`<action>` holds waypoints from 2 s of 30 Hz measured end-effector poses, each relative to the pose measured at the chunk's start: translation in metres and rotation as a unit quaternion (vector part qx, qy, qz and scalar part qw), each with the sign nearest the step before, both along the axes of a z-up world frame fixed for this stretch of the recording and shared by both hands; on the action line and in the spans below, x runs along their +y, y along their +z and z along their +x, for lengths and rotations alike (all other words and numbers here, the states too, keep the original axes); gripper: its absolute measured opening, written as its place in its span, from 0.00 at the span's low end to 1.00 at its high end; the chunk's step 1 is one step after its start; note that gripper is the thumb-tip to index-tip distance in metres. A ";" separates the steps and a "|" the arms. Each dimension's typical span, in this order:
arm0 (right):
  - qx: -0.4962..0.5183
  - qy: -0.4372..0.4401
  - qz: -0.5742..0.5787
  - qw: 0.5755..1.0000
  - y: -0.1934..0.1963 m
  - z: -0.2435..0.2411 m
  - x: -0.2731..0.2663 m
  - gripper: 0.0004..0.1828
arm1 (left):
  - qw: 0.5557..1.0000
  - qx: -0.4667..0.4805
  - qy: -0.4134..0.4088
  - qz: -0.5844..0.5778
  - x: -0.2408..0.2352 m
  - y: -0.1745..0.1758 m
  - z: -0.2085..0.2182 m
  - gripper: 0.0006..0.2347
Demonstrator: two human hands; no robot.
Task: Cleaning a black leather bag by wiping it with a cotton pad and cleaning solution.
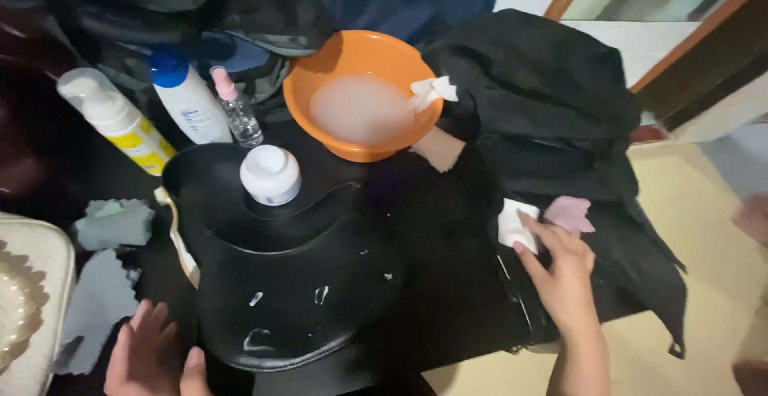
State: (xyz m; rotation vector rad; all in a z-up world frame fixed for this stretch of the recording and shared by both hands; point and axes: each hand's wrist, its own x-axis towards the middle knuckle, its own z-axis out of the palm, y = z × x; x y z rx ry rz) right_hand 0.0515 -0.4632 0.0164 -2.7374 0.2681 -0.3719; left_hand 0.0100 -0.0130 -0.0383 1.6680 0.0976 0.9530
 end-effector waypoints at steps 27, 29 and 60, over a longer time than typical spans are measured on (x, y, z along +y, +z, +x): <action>0.042 0.354 0.322 0.877 0.072 0.032 0.130 0.17 | 0.986 0.085 -0.001 0.143 0.019 -0.033 -0.042 0.27; 0.048 0.315 0.305 0.897 0.073 0.027 0.129 0.14 | 0.988 0.077 -0.001 0.137 0.018 -0.030 -0.042 0.27; 0.343 -0.023 0.433 0.833 0.099 -0.042 0.210 0.29 | 0.926 0.198 -0.321 0.036 -0.051 0.118 -0.022 0.05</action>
